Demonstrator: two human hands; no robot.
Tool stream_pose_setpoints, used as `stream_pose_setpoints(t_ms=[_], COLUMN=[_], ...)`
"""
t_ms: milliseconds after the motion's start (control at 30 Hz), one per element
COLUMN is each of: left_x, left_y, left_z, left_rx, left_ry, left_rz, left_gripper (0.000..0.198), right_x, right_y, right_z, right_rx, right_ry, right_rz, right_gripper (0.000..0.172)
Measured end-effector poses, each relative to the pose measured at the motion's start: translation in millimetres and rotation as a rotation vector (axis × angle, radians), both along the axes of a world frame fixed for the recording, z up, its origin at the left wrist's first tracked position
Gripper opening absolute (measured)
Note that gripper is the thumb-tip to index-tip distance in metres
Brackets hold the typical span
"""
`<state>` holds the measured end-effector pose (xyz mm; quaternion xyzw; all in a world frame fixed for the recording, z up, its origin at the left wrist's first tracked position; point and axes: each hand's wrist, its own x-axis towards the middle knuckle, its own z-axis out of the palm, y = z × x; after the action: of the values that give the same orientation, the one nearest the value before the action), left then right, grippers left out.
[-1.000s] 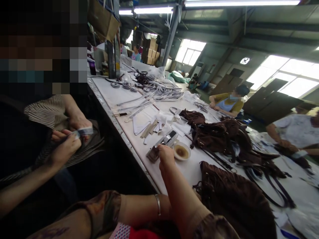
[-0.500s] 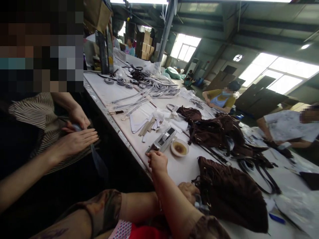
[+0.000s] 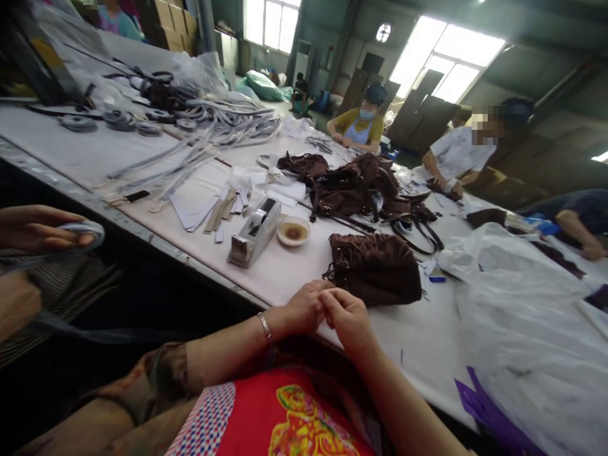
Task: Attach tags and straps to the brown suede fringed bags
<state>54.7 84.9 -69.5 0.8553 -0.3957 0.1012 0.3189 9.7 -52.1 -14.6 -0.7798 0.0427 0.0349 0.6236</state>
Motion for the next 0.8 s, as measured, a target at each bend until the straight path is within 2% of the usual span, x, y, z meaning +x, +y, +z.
stream_pose_setpoints(t_ms=[67, 133, 200, 333, 800], left_x=[7.2, 10.9, 11.2, 6.7, -7.3], left_y=[-24.6, -30.7, -28.5, -25.9, -32.0], left_z=[-16.5, -27.0, -30.3, -25.3, -15.3], left_rx=[-0.015, -0.044, -0.067, -0.076, -0.007], left_ry=[0.027, 0.03, 0.005, -0.052, -0.168], left_rz=[-0.014, -0.007, -0.016, -0.025, -0.03], left_gripper=[0.021, 0.021, 0.021, 0.018, 0.017], right_x=[-6.4, -10.1, -11.6, -7.9, -2.9], right_y=[-34.7, -53.4, -58.0, -50.6, -56.8], right_z=[-5.0, -14.4, -23.7, -30.8, -26.9], right_rx=[0.052, 0.08, 0.093, 0.115, 0.137], right_ry=[0.068, 0.156, 0.223, 0.228, 0.314], right_rz=[-0.09, -0.099, -0.049, -0.013, -0.027], right_gripper=[0.038, 0.041, 0.043, 0.044, 0.045])
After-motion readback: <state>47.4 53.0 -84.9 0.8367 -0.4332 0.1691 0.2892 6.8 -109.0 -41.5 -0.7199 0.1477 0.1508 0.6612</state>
